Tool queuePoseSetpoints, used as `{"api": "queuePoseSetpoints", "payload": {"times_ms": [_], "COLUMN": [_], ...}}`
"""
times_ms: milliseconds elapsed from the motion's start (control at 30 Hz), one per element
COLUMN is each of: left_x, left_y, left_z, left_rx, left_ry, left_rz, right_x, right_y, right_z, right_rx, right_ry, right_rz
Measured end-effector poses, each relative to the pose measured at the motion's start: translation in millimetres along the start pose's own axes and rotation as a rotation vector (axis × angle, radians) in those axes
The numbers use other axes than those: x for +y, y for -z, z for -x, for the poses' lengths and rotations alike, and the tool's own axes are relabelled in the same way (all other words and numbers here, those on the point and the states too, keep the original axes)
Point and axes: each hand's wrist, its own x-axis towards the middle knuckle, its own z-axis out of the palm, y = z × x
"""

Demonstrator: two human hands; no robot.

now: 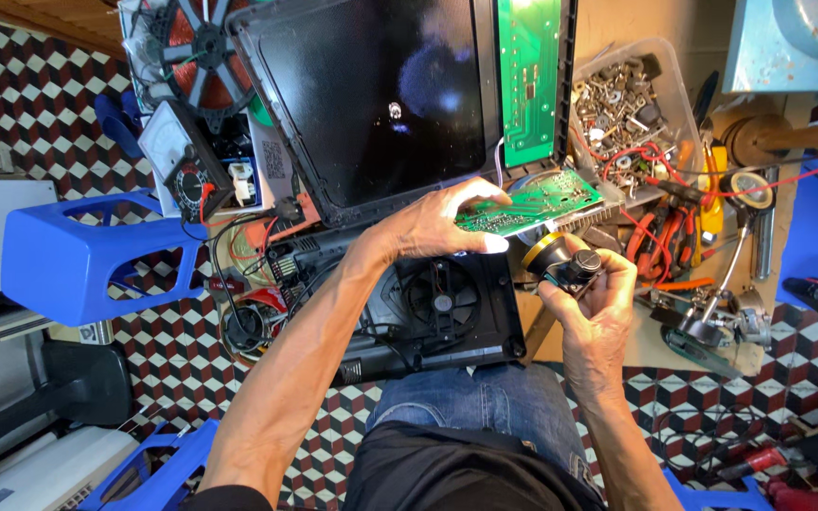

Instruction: The person works at a cluttered electronics repair bench, holding a small electronic component and a heat sink, then uses multimeter probes to test points on a green circuit board. They reposition the board, probe different areas, and finally adjust a multimeter on the bench.

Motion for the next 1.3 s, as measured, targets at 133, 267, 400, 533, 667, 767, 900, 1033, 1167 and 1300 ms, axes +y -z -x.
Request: {"api": "queuePoseSetpoints", "payload": {"times_ms": [133, 267, 400, 533, 667, 767, 900, 1033, 1167, 1300], "left_x": [4.9, 5.8, 3.2, -2.8, -8.9, -9.8, -8.3, -8.2, -5.8, 5.0], "left_y": [-9.9, -20.5, -32.1, -45.8, -54.7, -59.5, -66.9, -73.1, -78.4, -80.0], "left_z": [5.1, 9.2, 14.4, 12.5, 10.9, 10.7, 11.1, 14.4, 19.3, 23.7], "left_rx": [0.041, 0.118, 0.157, 0.261, 0.320, 0.350, 0.410, 0.481, 0.535, 0.582], "left_ry": [-0.029, -0.101, -0.076, -0.170, -0.192, -0.180, -0.210, -0.265, -0.323, -0.316], "left_rz": [-0.047, -0.036, -0.052, -0.113, -0.195, -0.290, -0.434, -0.511, -0.536, -0.570], "right_x": [7.6, 12.7, 19.0, 26.3, 34.4, 38.0, 35.2, 22.2, 8.2, -5.0], "right_y": [6.0, 11.1, 12.3, 13.9, 16.3, 19.8, 24.7, 28.9, 30.3, 35.1], "right_z": [9.4, 13.6, 14.0, 13.6, 11.0, 9.4, 11.4, 12.7, -5.7, -36.9], "right_rx": [0.001, 0.000, -0.011, -0.023, -0.008, -0.014, -0.034, -0.022, 0.039, 0.004], "right_ry": [0.004, -0.010, 0.030, 0.049, 0.018, 0.002, 0.026, 0.102, 0.114, 0.028], "right_rz": [0.022, 0.046, 0.078, 0.068, 0.053, 0.037, 0.091, 0.244, 0.170, 0.357]}}
